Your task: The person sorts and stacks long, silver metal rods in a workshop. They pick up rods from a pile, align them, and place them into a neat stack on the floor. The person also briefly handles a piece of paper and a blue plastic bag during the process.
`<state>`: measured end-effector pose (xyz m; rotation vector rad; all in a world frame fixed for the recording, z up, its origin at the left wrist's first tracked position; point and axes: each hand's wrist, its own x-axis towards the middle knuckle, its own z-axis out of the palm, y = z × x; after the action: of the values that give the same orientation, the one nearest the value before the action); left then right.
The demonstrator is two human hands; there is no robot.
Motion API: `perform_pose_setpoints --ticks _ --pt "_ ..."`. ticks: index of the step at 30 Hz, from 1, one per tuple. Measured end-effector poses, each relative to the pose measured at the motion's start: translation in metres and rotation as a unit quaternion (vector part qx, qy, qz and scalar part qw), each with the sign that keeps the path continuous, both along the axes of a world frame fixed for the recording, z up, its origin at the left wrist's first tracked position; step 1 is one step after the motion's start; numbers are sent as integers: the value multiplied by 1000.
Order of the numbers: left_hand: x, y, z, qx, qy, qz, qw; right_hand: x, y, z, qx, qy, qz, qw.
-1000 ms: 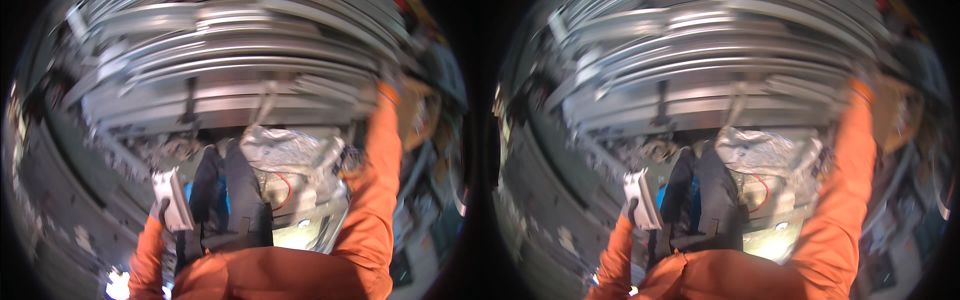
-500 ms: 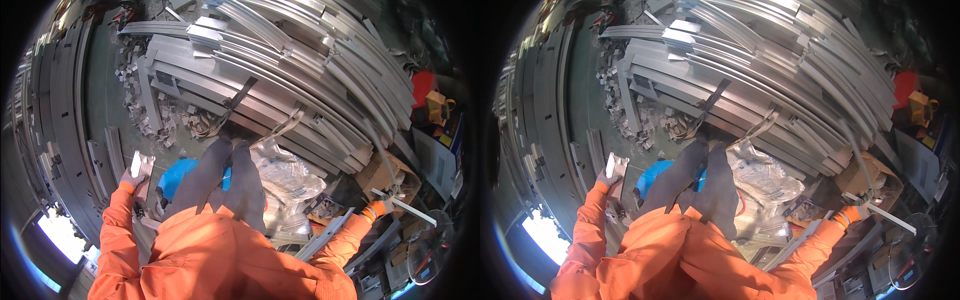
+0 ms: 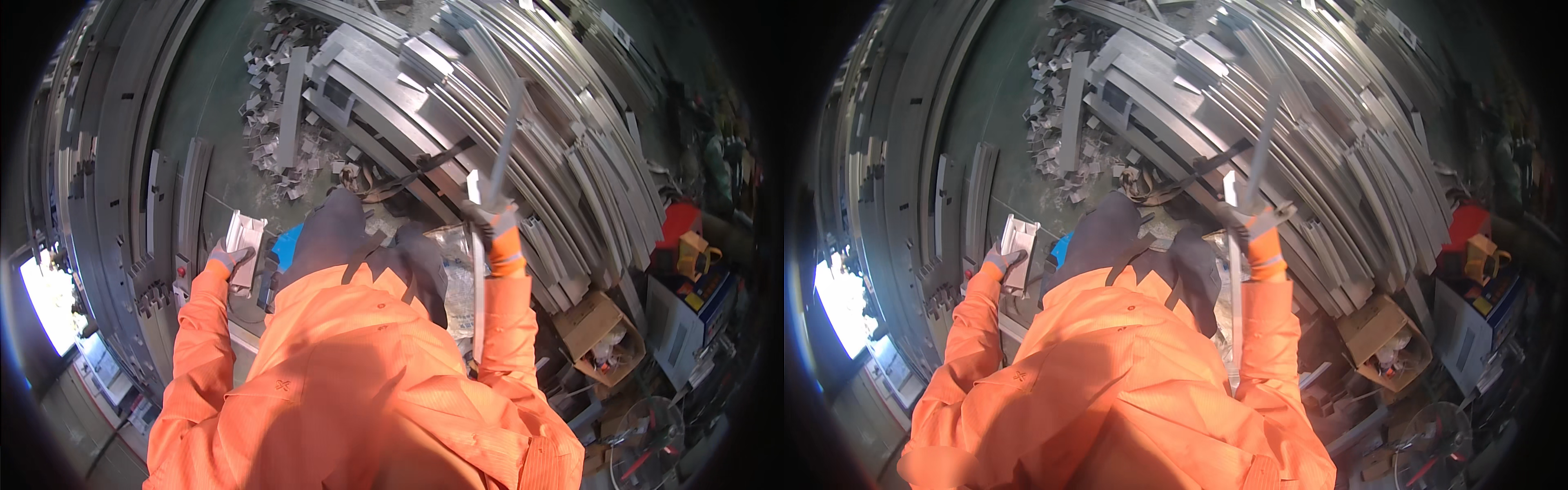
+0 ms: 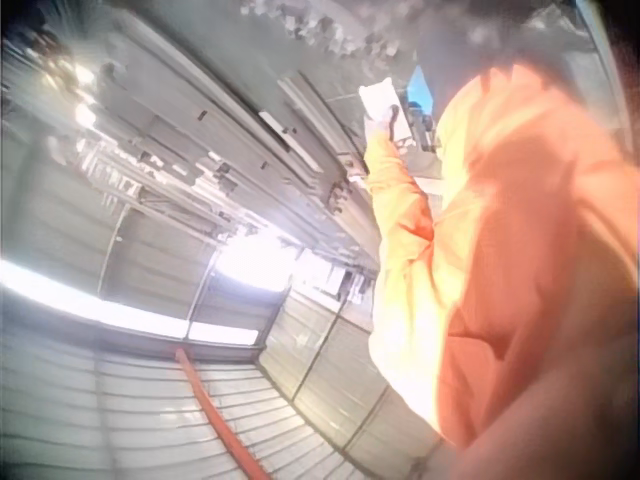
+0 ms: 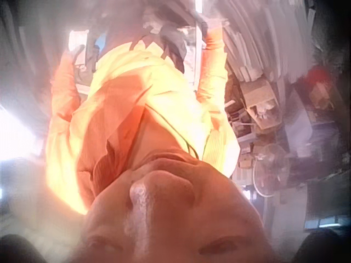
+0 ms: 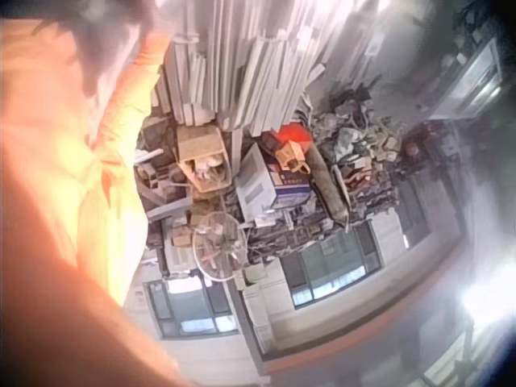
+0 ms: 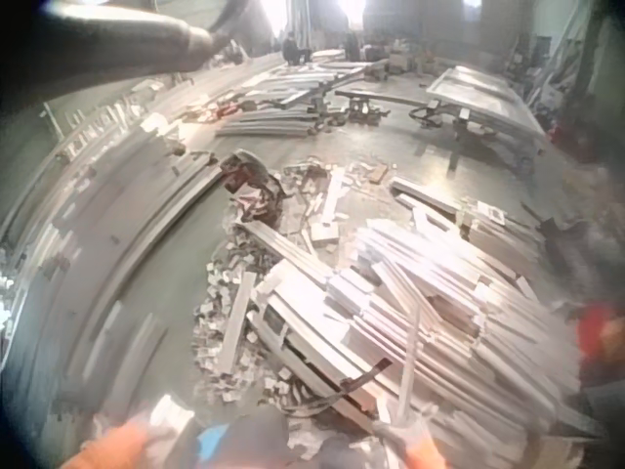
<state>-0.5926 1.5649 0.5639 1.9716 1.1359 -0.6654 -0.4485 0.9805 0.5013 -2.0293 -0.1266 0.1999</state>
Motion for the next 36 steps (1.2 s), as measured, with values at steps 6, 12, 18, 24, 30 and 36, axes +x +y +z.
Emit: perform_pose_setpoints --ticks 6,12,18,24,30,36 --pt "-43 128 -38 -47 -18 76 996 77 40 39 375 303 -8 876" --pt "-60 244 -65 -28 22 104 994 3 165 44 119 388 -13 914" --pt "-83 336 -87 -64 -23 175 982 58 247 -27 53 404 -114 906" --pt "-110 399 -92 -120 -98 301 941 202 336 -23 108 333 -113 930" --pt "-96 431 -110 -86 -59 315 943 276 429 -11 95 329 -94 935" --pt "7 519 -55 13 92 225 970 360 569 -31 111 322 -100 935"
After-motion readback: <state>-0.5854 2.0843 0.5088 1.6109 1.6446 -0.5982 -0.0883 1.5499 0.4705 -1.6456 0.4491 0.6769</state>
